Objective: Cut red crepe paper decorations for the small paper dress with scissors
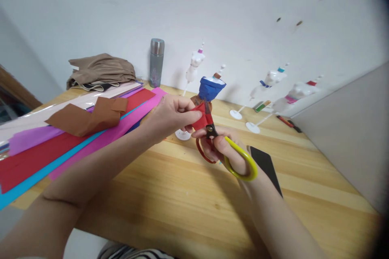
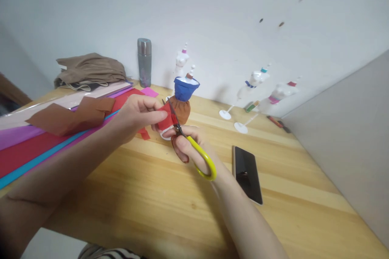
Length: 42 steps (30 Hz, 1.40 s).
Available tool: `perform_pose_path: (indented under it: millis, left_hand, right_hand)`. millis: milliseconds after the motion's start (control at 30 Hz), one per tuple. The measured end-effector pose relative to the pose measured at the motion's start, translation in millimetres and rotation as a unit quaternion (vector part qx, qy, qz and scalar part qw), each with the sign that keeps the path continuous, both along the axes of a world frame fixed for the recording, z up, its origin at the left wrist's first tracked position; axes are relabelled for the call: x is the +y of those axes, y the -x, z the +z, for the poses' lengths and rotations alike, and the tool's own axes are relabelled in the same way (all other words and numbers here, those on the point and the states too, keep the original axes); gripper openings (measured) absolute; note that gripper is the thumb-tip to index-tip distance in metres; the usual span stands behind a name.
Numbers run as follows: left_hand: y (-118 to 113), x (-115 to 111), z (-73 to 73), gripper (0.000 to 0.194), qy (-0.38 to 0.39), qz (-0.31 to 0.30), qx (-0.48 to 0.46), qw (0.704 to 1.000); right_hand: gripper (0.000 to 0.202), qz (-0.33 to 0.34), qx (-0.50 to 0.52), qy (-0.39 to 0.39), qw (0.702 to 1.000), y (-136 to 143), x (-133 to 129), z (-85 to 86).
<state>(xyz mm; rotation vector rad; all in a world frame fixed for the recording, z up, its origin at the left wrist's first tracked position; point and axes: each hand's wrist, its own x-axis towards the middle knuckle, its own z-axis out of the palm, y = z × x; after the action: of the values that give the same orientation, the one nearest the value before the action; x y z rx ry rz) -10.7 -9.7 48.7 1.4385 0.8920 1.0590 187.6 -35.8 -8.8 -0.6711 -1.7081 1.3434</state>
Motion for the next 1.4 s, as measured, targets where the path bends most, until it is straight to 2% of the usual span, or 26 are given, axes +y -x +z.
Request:
perform_pose_path:
  millis: [133, 433, 633, 933, 1233, 1400]
  left_hand:
    - [-2.0, 0.8, -4.6, 0.023, -0.008, 0.011, -0.008, 1.0]
    - [-3.9, -1.0, -4.3, 0.024, -0.006, 0.018, -0.032, 0.999]
    - [-6.9, -3.0, -6.7, 0.029, 0.026, -0.004, -0.048, 0.999]
    - [-6.1, -2.8, -9.4, 0.027, 0.065, -0.025, -0.066, 0.995]
    - [-7.6, -4.3, -10.1, 0.026, 0.056, -0.013, -0.055, 0.997]
    - [-7.0, -3.8, -5.4, 0.03, 0.019, 0.005, -0.039, 0.999]
  right_hand:
    - [0.045, 0.008, 0.011, -0.008, 1.0, 0.3, 0.6, -0.9]
    - [0.046, 0.004, 0.011, -0.012, 1.0, -0.1, 1.2, -3.7]
    - [0.037, 0.011, 0.042, -0.018, 0.999, 1.9, 2.4, -6.2]
    - [0.043, -0.008, 0.017, -0.009, 1.0, 1.0, -0.5, -3.8]
    - [0.044, -0.017, 0.006, -0.013, 1.0, 0.3, 1.0, -5.4]
    - [0.045, -0.012, 0.009, -0.015, 1.0, -0.2, 1.8, -4.8]
